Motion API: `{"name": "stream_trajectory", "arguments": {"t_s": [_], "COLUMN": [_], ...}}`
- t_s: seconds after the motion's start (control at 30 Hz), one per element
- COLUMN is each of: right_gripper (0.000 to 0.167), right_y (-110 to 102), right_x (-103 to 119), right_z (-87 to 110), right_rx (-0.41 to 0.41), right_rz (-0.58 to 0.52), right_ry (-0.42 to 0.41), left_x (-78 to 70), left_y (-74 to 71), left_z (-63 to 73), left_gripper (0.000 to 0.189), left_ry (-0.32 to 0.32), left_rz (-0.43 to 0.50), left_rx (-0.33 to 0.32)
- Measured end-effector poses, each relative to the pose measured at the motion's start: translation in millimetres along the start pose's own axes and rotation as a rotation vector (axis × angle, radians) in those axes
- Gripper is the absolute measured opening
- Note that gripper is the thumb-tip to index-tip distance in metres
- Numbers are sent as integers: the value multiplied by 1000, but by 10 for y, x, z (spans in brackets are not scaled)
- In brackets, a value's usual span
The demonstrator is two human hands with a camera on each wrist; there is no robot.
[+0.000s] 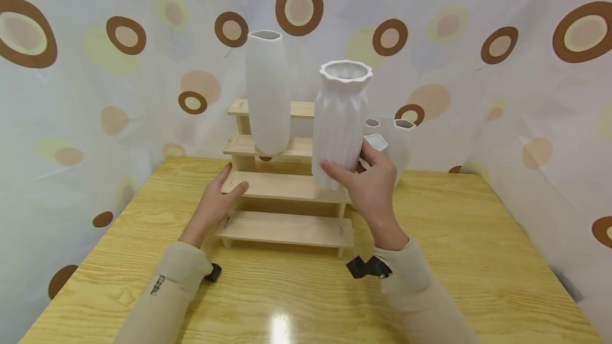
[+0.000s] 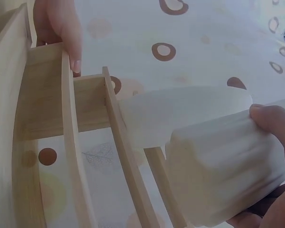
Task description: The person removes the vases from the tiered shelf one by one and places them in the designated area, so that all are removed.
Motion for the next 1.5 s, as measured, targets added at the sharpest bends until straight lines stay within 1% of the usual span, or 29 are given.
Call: {"name": "stream_trajectory", "arguments": {"t_s": [0.2, 0.33, 0.57, 0.87, 1.03, 1.13, 1.33, 1.5], "right_gripper": [59, 61, 60, 62, 59, 58, 61, 63], "right_y": [-28, -44, -67, -120, -150, -169, -220, -266], "right_x": [66, 116, 204, 314, 367, 396, 437, 467], "right_z": [63, 115, 198, 277, 314, 338, 384, 413], "right_rx": [5, 8, 13, 14, 14, 12, 9, -9], "right_rz": [17, 25, 45, 40, 52, 67, 36, 24], "right_ry": [-1, 15, 18, 19, 8, -4, -5, -3], "left_x": [-13, -13, -2, -8, -11, -10, -5, 1], "left_y": [-3, -5, -1, 5, 5, 6, 15, 14], "left_z": [-1, -4, 0, 6, -1, -3, -6, -1], "left_gripper": [94, 94, 93, 92, 91, 91, 93, 93], "left_ry": [6, 14, 14, 5, 3, 13, 0, 8], "left_rz": [-2, -11, -11, -11, -15, -19, -15, -20], "left_rx": [0, -2, 4, 6, -2, -2, 2, -2]}}
Point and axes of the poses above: each hand's wrist, its own z-axis away from the middle knuckle, its own y-axis out of the palm, x = y × z, the point moved 2 cm from there along -z, towards the middle knuckle, and after that the axes turned 14 degrees about -z, right-handed, at the moved point
